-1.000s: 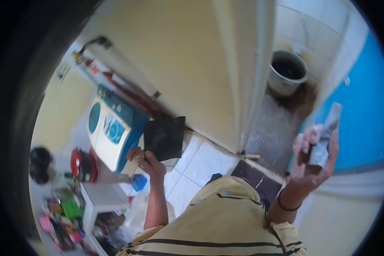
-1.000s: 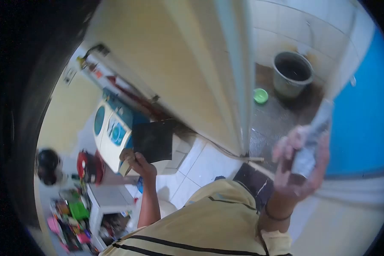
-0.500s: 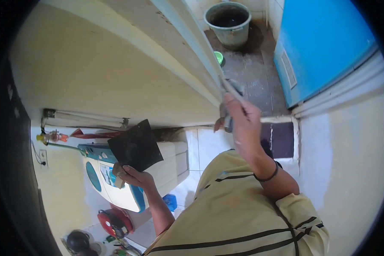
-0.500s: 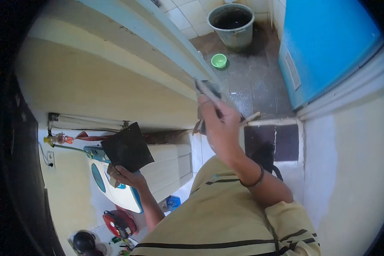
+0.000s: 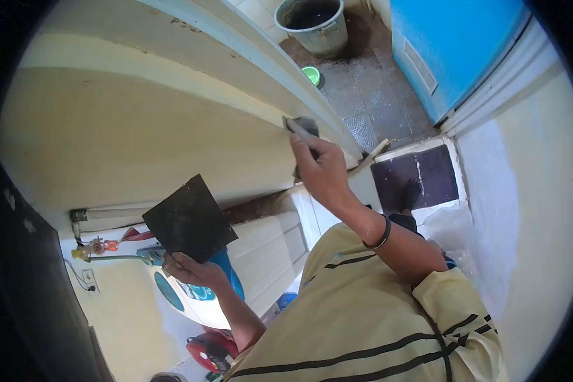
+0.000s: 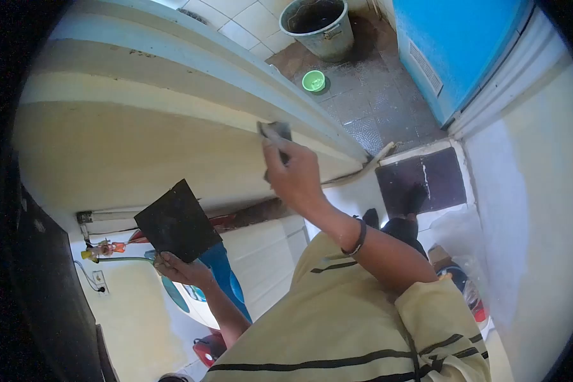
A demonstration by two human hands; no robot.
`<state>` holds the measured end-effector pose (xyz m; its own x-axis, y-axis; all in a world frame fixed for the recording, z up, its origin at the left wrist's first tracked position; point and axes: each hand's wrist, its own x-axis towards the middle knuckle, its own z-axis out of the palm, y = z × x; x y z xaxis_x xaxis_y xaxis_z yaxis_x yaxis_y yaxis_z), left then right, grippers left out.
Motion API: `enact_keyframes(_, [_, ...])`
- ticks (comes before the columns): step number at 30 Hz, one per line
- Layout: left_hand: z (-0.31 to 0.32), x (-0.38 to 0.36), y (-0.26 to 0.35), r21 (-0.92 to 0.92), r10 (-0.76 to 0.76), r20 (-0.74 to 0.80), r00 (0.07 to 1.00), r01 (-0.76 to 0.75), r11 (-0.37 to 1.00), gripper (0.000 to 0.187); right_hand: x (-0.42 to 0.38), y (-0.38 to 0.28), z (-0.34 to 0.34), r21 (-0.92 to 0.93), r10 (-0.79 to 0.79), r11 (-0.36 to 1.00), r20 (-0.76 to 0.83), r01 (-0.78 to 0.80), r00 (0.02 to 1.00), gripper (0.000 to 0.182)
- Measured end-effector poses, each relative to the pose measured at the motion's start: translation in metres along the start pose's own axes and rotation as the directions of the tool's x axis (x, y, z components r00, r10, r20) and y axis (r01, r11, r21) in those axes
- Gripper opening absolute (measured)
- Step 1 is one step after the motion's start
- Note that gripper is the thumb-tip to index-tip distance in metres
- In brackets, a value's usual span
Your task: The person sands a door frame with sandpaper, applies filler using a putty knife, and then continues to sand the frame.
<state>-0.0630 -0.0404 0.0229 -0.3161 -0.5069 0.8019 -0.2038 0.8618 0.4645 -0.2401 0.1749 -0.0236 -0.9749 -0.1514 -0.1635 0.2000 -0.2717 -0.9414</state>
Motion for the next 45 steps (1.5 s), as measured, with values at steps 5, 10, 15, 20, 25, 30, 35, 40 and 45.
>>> enact_keyframes(5, [-0.006,0.007,-0.008,0.078,0.012,0.036,0.999,-0.014,0.997,0.031,0.001,-0.027,0.021,0.022,-0.282,0.958,-0.087,0.285,0.955,0.027])
enact_keyframes(10, [-0.005,0.004,-0.014,0.042,-0.045,0.033,0.998,0.043,0.998,0.029,0.0,0.004,0.016,0.063,-0.085,0.994,-0.095,0.091,0.992,0.032])
enact_keyframes(15, [-0.009,-0.001,-0.041,0.035,-0.026,0.15,0.988,0.021,0.999,0.028,0.0,-0.01,0.033,0.02,-0.18,0.983,-0.108,0.183,0.978,0.035])
enact_keyframes(20, [-0.011,-0.017,-0.056,0.058,-0.163,0.295,0.942,0.153,0.987,0.031,0.003,-0.005,0.037,-0.04,-0.3,0.954,-0.158,0.297,0.941,0.036])
enact_keyframes(25, [-0.02,-0.053,-0.082,0.216,-0.178,0.384,0.906,0.099,0.971,0.025,0.012,0.042,0.014,-0.109,-0.014,0.994,-0.118,0.001,0.993,0.034])
enact_keyframes(30, [-0.019,-0.097,-0.101,0.166,-0.242,0.591,0.77,0.177,0.97,0.028,0.001,0.0,0.028,-0.101,-0.264,0.962,-0.094,0.254,0.96,0.031])
enact_keyframes(35, [-0.04,-0.148,-0.154,0.206,-0.642,0.695,0.325,0.764,0.611,0.012,0.005,0.042,0.018,-0.123,-0.295,0.953,-0.168,0.277,0.94,0.025])
enact_keyframes(40, [-0.089,-0.201,-0.218,0.261,-0.672,0.74,0.025,0.911,0.32,0.014,0.003,0.104,-0.027,-0.299,-0.022,0.954,-0.112,-0.013,0.994,0.029])
enact_keyframes(45, [-0.121,-0.212,-0.215,0.715,-0.876,0.407,-0.258,0.687,0.13,0.028,-0.018,0.093,-0.035,-0.137,0.117,0.982,-0.089,-0.129,0.989,0.028])
